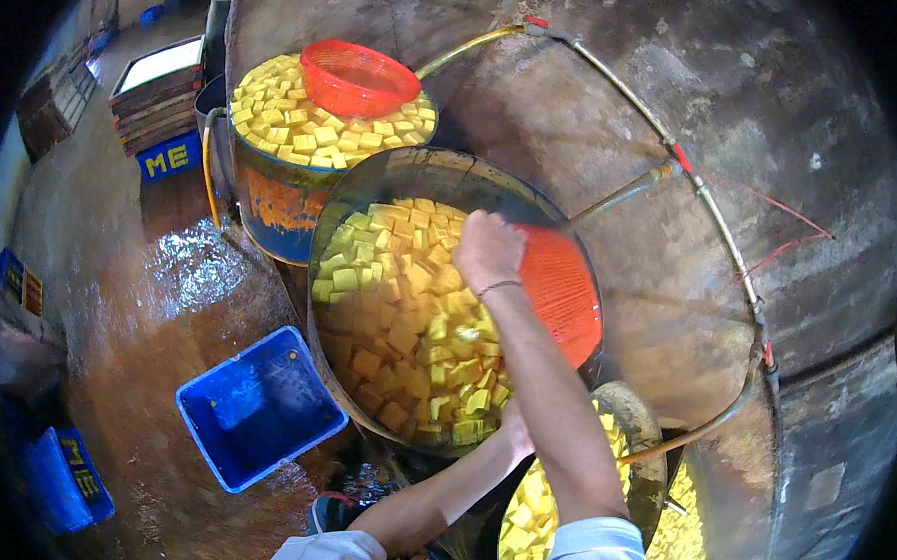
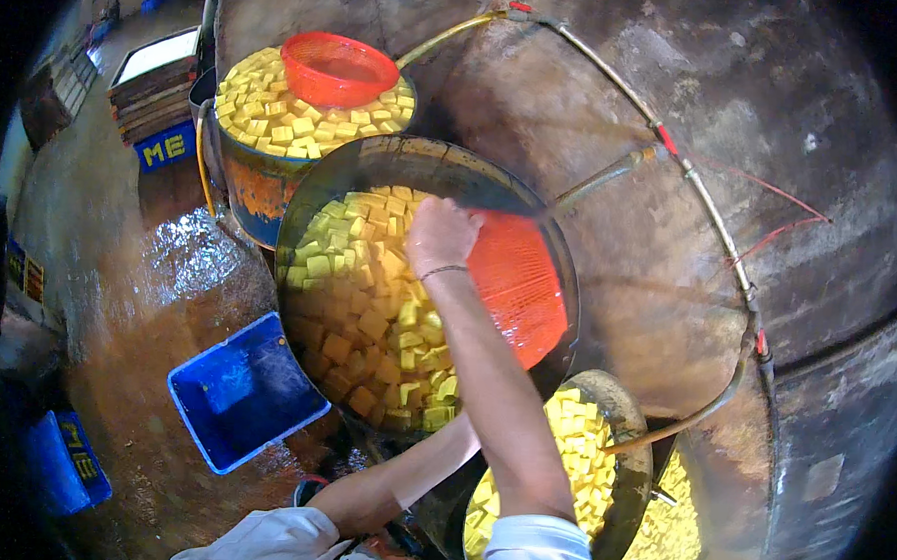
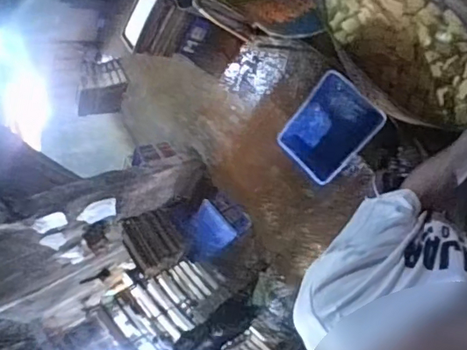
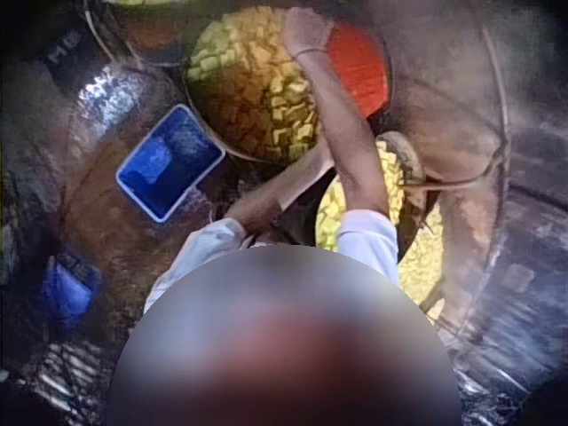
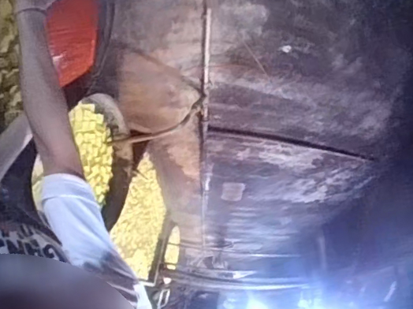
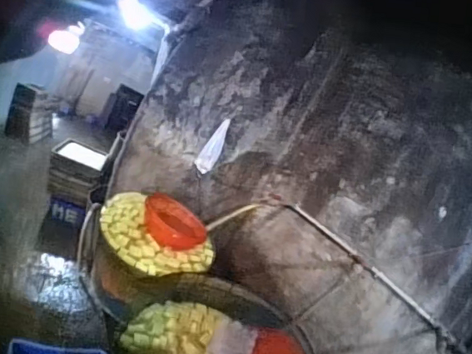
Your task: The person uses a red plastic strainer to scoop yellow cubed food items from a large rectangular metal tray filled with liquid and transfers them into a large round metal pot. The person repeats this scooping and transferring action multiple times.
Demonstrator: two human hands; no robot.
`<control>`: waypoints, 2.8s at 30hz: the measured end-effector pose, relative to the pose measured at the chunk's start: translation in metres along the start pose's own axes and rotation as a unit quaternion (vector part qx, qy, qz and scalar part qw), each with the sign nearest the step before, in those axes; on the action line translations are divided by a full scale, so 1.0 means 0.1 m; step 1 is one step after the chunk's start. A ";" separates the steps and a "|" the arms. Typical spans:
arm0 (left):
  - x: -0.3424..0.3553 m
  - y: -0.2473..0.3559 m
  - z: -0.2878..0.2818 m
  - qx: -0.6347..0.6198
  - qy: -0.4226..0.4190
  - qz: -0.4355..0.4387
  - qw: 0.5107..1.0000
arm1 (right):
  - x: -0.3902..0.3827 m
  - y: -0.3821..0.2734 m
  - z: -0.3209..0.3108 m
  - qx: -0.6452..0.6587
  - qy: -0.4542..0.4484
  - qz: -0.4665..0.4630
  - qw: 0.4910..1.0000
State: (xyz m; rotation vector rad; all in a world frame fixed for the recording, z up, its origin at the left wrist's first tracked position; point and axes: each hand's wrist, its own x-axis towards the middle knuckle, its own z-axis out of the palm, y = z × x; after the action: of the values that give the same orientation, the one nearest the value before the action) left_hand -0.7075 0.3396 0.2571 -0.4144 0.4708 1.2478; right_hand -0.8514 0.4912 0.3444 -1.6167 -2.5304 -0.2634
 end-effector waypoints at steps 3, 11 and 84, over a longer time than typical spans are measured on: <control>0.79 0.18 -0.45 0.008 -0.136 -0.017 0.990 | 0.06 0.21 -0.98 0.050 0.033 -0.064 0.996; -0.78 0.67 -0.11 0.661 0.013 0.482 0.576 | -1.99 3.40 -0.72 0.563 0.259 0.332 0.712; -0.94 1.89 0.65 0.588 0.130 0.511 0.613 | -1.80 2.41 0.43 0.645 0.079 0.264 0.713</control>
State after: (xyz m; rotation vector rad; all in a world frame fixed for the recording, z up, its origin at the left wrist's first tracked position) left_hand -0.9049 0.3505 0.3543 0.9998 1.8094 1.6008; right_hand -0.5574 0.4400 0.2851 -1.3532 -1.2378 1.1056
